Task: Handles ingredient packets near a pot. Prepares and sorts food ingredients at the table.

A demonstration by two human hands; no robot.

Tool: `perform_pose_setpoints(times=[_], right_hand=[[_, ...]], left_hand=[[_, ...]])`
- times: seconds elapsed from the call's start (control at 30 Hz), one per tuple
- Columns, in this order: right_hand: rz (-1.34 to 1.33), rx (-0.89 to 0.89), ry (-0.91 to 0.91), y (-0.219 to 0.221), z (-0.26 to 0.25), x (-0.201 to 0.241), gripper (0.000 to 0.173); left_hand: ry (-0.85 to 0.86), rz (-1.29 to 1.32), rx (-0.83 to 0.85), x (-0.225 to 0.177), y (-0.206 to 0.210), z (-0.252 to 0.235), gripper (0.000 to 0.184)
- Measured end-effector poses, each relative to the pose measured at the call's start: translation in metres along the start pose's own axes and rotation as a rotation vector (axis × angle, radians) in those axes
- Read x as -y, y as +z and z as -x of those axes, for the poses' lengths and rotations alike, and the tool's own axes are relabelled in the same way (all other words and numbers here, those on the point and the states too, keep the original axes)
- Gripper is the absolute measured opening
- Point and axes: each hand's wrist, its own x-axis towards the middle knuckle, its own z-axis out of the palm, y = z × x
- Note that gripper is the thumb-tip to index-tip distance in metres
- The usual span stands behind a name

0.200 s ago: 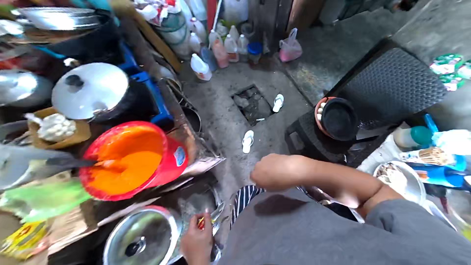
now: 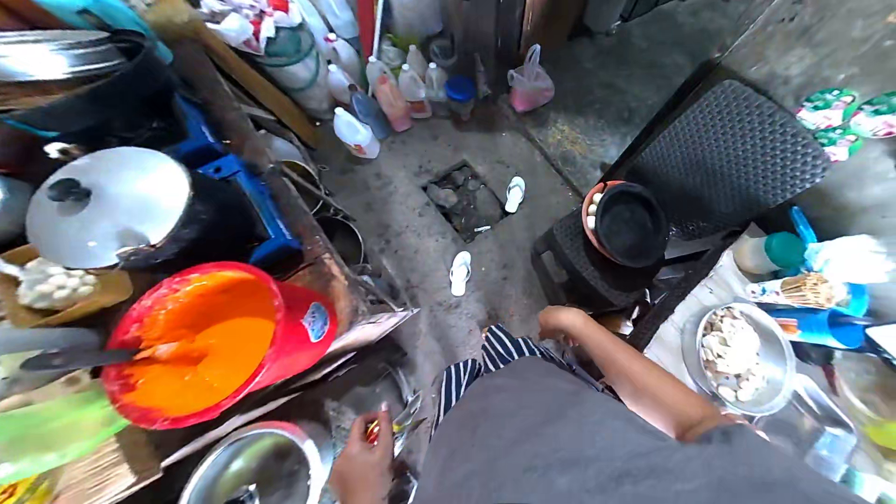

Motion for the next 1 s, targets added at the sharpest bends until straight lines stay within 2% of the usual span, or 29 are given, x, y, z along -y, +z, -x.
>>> perform_pose_setpoints(times=[0.13,0.27,0.37,0.47,0.57,0.67,0.87,1.0], right_hand=[[0.043,0.014,0.025,-0.008,-0.004,0.003,0.041],[0.18,-0.036,-0.145,-0.029,-0.017,0.057,0.046],[0.376,-0.03,-0.33,-0.033,-0.036,0.127,0.051],[0.585,-0.048,-0.459,-0.022,-0.035,0.209,0.05],[0.746,-0.015,-0.556,0.007,-0.03,0.28,0.051],[0.787,0.034,-0.606,0.042,-0.029,0.341,0.052],[0.913,0.09,-0.702,0.102,-0.025,0.452,0.048],[0.856,-0.03,-0.969,0.121,-0.027,0.547,0.039]], left_hand=[[-0.009,0.003,-0.013,0.002,-0.003,0.002,0.052],[-0.212,0.038,0.004,0.005,-0.019,0.027,0.05],[-0.451,0.075,-0.049,0.036,-0.026,0.061,0.046],[-0.657,0.169,-0.199,0.085,-0.015,0.103,0.046],[-0.838,0.238,-0.347,0.128,-0.005,0.147,0.049],[-1.005,0.314,-0.387,0.156,-0.004,0.174,0.048],[-1.152,0.402,-0.423,0.187,-0.006,0.208,0.045],[-1.283,0.551,-0.536,0.198,0.003,0.225,0.046]])
